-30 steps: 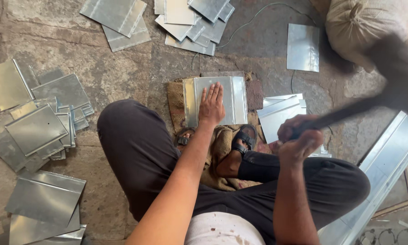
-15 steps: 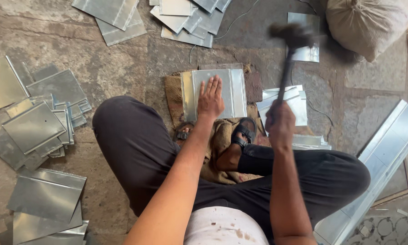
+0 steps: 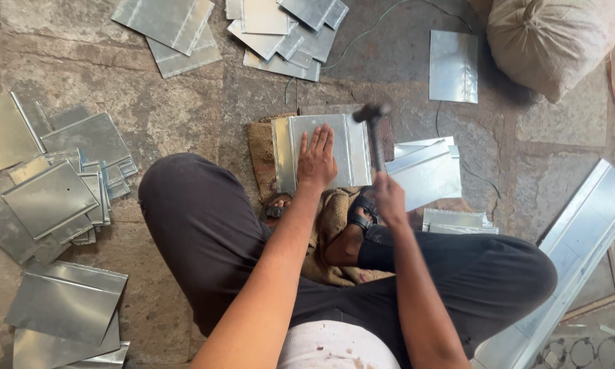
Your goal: The person uses a hammer to fold and flatten the edges of metal sheets. They pick up rectangular sheets, place them on a metal block, and strike the edges with the hammer before placing them in a pile.
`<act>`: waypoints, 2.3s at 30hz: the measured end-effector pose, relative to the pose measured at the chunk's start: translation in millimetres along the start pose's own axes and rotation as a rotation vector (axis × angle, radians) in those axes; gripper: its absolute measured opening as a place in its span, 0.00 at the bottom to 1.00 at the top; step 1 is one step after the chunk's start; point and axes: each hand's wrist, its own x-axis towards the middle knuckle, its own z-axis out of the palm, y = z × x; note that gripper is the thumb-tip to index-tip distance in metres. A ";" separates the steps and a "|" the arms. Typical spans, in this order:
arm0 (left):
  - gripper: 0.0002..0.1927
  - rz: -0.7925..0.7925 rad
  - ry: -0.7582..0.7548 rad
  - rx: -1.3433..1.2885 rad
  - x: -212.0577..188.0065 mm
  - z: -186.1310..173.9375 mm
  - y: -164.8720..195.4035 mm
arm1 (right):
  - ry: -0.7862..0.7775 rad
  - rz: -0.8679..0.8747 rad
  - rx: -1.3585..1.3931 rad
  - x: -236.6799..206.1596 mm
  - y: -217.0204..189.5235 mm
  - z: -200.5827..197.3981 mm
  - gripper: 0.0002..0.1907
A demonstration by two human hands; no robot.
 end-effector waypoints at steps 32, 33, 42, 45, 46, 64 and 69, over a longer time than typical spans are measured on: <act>0.34 0.021 0.043 -0.004 -1.8 -3.8 1.4 | 0.160 -0.255 0.130 4.7 -10.2 11.4 0.24; 0.34 0.019 0.045 -0.010 -1.2 -5.8 1.9 | 0.081 -0.189 0.032 3.5 -8.8 12.0 0.24; 0.31 0.064 0.026 0.023 33.3 -9.4 -6.3 | 0.232 -0.347 0.613 -11.5 -14.7 4.1 0.25; 0.31 0.042 0.040 0.012 37.2 -11.2 -6.8 | 0.329 -0.523 0.654 -9.1 -8.4 10.9 0.27; 0.31 0.039 0.041 0.025 37.6 -13.2 -6.0 | 0.353 -0.551 0.641 -8.8 -5.9 13.1 0.28; 0.34 -0.027 0.011 0.119 62.6 -27.9 -6.1 | 0.105 -0.135 0.064 -27.8 1.0 28.4 0.25; 0.32 -0.055 -0.008 0.067 60.8 -34.8 -7.1 | 0.102 -0.018 0.087 -38.1 5.8 33.6 0.28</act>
